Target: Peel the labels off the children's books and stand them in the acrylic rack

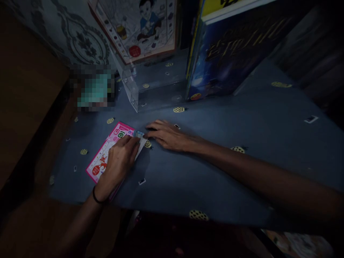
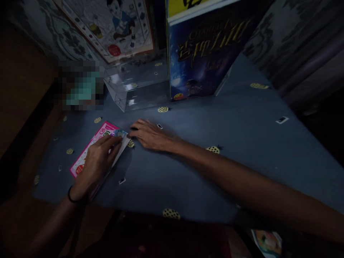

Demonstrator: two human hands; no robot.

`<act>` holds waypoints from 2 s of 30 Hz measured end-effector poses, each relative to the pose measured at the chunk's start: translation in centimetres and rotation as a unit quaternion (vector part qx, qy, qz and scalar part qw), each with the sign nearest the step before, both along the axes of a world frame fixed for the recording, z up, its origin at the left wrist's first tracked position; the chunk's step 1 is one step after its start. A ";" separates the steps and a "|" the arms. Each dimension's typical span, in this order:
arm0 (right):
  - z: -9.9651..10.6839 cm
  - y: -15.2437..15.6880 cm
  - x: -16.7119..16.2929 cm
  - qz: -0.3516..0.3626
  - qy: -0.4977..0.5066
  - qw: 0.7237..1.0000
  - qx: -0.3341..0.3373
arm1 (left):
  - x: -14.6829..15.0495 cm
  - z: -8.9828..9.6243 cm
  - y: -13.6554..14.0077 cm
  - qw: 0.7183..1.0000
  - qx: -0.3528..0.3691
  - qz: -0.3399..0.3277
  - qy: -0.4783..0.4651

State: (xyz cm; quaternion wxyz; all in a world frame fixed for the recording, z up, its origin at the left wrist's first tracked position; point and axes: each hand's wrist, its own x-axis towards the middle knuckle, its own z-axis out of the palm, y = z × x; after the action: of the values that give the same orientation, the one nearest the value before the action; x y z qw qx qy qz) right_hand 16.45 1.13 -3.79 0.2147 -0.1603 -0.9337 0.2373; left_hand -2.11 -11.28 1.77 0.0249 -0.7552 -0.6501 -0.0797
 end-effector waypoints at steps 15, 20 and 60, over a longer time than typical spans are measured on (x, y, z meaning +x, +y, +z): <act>-0.7 0.6 -0.3 -0.017 0.042 0.999 -0.023 | 0.1 -0.3 0.3 0.991 -0.014 0.098 -0.095; -0.4 0.3 0.0 0.004 0.011 1.000 0.001 | 0.1 0.3 0.7 0.984 -0.045 0.116 -0.126; -0.4 0.0 -0.1 -0.001 0.002 1.000 0.030 | 0.9 -0.1 0.8 0.992 -0.046 0.089 -0.080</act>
State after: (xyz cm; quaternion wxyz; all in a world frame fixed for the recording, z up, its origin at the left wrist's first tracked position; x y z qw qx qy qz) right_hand 16.39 1.16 -4.19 0.2218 -0.1539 -0.9398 0.2096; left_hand -1.25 -10.46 1.69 -0.0551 -0.6859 -0.7177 -0.1071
